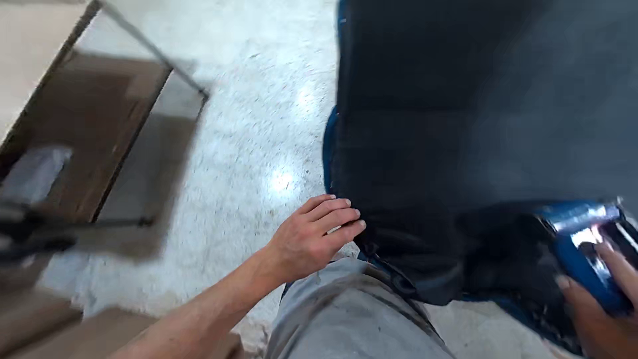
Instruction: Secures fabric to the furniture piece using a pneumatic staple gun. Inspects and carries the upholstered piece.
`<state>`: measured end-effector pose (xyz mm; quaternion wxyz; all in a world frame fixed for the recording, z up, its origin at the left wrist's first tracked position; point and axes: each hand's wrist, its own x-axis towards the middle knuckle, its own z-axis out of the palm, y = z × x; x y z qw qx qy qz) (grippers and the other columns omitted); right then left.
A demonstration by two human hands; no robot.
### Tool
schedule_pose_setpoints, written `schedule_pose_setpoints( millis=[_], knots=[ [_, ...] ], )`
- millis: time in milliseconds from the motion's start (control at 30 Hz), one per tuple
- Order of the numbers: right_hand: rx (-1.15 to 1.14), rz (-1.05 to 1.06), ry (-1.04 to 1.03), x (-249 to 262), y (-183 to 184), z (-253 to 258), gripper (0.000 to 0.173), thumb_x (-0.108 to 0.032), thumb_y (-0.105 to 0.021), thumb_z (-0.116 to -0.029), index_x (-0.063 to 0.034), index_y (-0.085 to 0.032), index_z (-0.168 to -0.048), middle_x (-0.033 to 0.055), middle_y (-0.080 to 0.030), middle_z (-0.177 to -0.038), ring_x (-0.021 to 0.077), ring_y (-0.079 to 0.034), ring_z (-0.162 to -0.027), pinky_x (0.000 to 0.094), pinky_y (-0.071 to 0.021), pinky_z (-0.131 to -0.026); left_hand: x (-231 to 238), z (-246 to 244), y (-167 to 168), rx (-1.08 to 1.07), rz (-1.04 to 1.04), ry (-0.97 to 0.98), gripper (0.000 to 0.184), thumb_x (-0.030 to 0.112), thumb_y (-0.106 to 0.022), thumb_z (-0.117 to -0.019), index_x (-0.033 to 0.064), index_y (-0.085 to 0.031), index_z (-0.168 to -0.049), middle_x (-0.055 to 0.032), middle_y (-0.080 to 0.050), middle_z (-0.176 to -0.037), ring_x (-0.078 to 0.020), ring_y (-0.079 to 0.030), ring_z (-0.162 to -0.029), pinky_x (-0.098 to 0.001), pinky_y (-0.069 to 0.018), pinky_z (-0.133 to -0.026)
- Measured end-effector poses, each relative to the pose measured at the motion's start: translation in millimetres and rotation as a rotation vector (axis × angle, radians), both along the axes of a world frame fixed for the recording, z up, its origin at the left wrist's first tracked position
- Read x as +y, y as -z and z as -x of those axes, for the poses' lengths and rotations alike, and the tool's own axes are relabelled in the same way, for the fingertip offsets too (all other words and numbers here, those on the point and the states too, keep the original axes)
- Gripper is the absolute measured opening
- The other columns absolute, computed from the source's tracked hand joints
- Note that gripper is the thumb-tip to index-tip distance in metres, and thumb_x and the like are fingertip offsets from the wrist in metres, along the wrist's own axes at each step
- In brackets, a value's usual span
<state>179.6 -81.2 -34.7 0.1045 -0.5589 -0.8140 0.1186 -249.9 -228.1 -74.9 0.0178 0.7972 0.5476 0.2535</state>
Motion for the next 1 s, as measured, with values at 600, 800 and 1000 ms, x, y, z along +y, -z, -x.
schedule_pose_setpoints(
  millis=[600, 800, 1000],
  knots=[
    [0.179, -0.293, -0.208, -126, 29, 210, 0.022, -0.035, -0.067, -0.0946, -0.0184, -0.078, -0.104, -0.0030, -0.072, -0.104, 0.0138, -0.068, -0.103, 0.0326, -0.0585, -0.084, 54, 34, 11, -0.045, -0.041, 0.578, 0.026, 0.030, -0.064, -0.0988, 0.0189, -0.077, -0.119, 0.0014, -0.072, -0.116, -0.0169, -0.064, -0.115, -0.0398, -0.0490, -0.105],
    [0.144, -0.275, -0.162, -126, 27, 213, 0.027, -0.039, -0.066, -0.0938, -0.0188, -0.079, -0.105, -0.0032, -0.072, -0.097, 0.0139, -0.068, -0.095, 0.0316, -0.0579, -0.076, 62, 31, 7, -0.027, -0.028, 0.642, 0.024, 0.030, -0.064, -0.0997, 0.0176, -0.079, -0.114, 0.0004, -0.072, -0.109, -0.0179, -0.064, -0.109, -0.0385, -0.0501, -0.100],
    [0.084, -0.299, -0.198, -122, 27, 215, 0.022, -0.032, -0.063, -0.0954, -0.0174, -0.080, -0.099, -0.0023, -0.071, -0.091, 0.0163, -0.068, -0.094, 0.0332, -0.0570, -0.074, 60, 28, 8, 0.025, -0.090, 0.648, 0.023, 0.028, -0.062, -0.1008, 0.0152, -0.079, -0.111, -0.0017, -0.072, -0.104, -0.0203, -0.065, -0.105, -0.0395, -0.0514, -0.097]
  ],
)
